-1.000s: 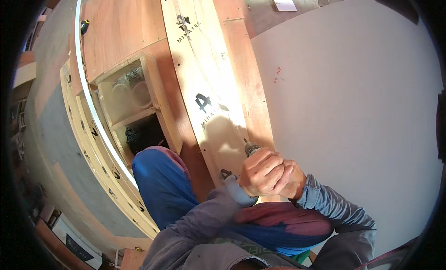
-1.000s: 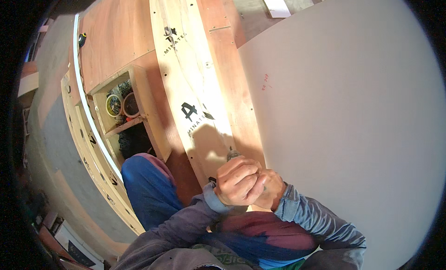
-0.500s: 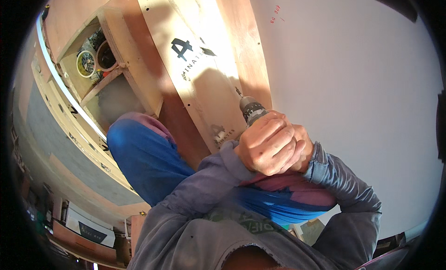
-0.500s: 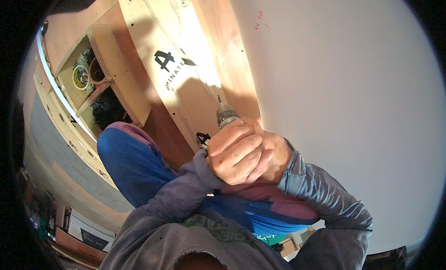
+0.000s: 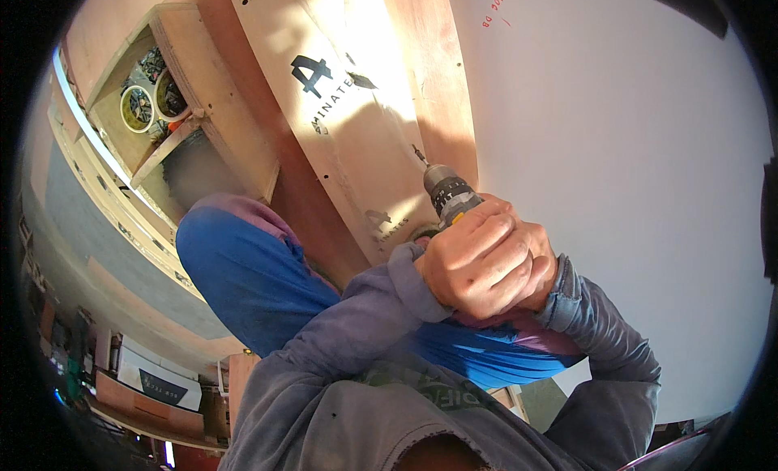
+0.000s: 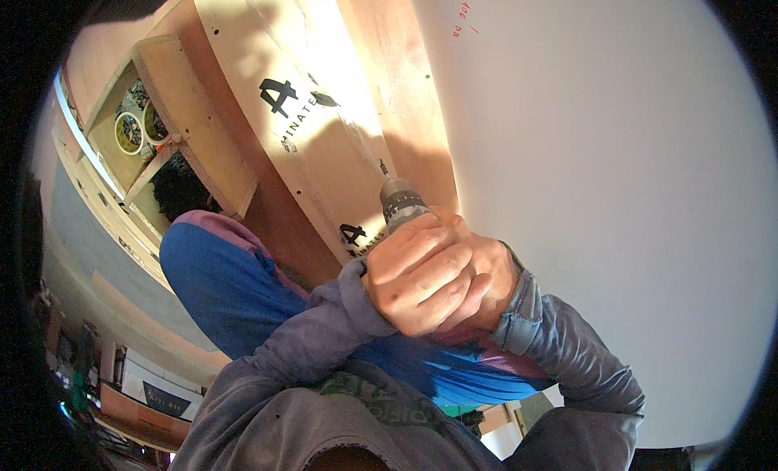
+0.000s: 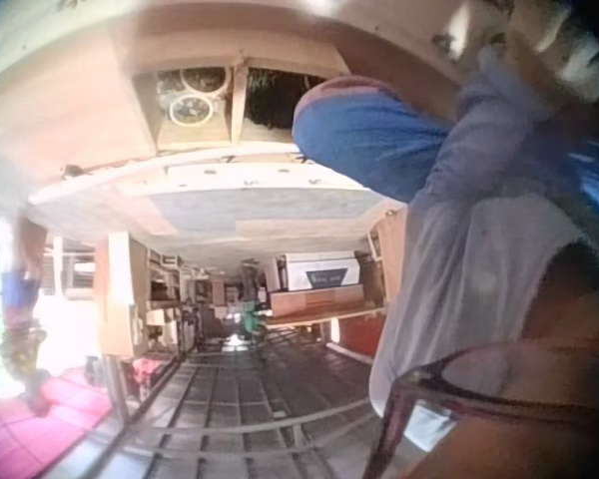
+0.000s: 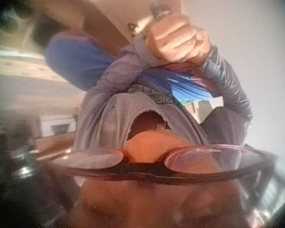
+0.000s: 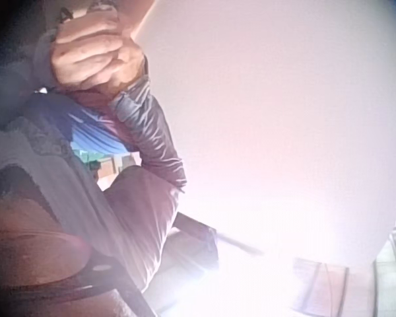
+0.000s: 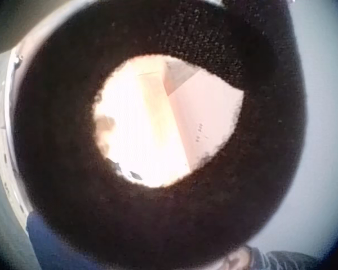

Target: The person is assembling a wooden board by driving screws into it using a cordless drill. They repeatedly pick up screws from a nearby container and secure them into the board.

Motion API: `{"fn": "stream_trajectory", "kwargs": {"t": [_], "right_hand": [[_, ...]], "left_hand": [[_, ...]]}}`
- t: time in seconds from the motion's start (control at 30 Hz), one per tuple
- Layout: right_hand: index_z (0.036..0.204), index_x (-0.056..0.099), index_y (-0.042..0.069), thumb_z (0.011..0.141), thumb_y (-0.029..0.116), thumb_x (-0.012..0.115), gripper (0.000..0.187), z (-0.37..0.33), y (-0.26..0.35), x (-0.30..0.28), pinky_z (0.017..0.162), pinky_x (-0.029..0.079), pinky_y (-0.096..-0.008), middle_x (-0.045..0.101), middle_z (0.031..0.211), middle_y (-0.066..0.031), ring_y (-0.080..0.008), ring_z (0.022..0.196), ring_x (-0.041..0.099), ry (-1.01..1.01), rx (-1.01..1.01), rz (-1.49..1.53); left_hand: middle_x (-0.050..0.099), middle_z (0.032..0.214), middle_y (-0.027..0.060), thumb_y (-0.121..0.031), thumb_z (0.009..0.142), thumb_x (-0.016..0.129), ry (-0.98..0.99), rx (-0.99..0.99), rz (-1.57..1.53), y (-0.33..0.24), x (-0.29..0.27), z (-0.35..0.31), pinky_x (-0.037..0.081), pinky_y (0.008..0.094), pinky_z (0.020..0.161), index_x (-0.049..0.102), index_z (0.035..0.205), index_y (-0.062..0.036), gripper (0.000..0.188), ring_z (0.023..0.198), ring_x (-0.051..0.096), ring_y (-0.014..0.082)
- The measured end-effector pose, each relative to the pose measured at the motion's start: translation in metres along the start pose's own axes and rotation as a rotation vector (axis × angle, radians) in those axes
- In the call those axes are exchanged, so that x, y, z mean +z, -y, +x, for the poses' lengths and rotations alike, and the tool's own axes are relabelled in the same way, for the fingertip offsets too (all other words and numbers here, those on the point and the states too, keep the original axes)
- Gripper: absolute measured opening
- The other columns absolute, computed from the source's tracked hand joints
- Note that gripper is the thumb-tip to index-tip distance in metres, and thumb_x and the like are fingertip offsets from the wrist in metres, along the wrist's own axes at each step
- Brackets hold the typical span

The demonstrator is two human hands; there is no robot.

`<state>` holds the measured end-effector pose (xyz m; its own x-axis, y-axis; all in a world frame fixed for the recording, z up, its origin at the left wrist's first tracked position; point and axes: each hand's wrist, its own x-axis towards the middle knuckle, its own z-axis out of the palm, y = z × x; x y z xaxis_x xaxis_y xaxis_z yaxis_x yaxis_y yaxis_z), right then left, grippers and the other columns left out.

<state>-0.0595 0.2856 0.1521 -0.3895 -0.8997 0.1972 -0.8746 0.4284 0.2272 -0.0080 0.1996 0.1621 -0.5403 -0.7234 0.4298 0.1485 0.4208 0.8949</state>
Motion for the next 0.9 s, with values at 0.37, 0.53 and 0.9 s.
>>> {"fn": "stream_trajectory", "kwargs": {"t": [0.37,0.53,0.9], "right_hand": [[0.091,0.064,0.015,0.088,0.018,0.063,0.005,0.026,-0.066,-0.018,0.066,0.053,-0.0297,0.056,0.074,0.0052,-0.0126,0.064,0.06,0.916,0.078,0.983],[0.13,0.055,0.007,0.084,0.023,0.07,0.051,0.058,-0.081,0.001,0.077,0.058,-0.0389,0.069,0.096,-0.016,-0.0326,0.085,0.07,1.487,0.111,1.107],[0.136,0.052,0.004,0.073,0.011,0.065,0.065,0.126,-0.051,0.058,0.068,0.058,-0.0528,0.068,0.074,-0.0256,-0.045,0.072,0.07,1.558,-0.168,0.717]], "left_hand": [[0.064,0.086,0.015,-0.006,0.069,0.078,0.093,-0.037,-0.041,-0.001,-0.01,0.009,0.056,0.0454,0.069,0.068,0.079,0.0031,0.017,0.078,0.065,0.0305],[0.066,0.087,0.0128,-0.003,0.071,0.075,-0.033,-0.053,0.019,0.031,0.002,-0.016,0.055,0.0443,0.063,0.066,0.084,-0.001,0.016,0.074,0.064,0.0291],[0.06,0.096,0.012,-0.015,0.081,0.072,-0.532,-0.518,0.318,0.249,-0.038,0.015,0.044,0.0467,0.071,0.066,0.091,-0.0087,0.013,0.088,0.055,0.0317]]}}
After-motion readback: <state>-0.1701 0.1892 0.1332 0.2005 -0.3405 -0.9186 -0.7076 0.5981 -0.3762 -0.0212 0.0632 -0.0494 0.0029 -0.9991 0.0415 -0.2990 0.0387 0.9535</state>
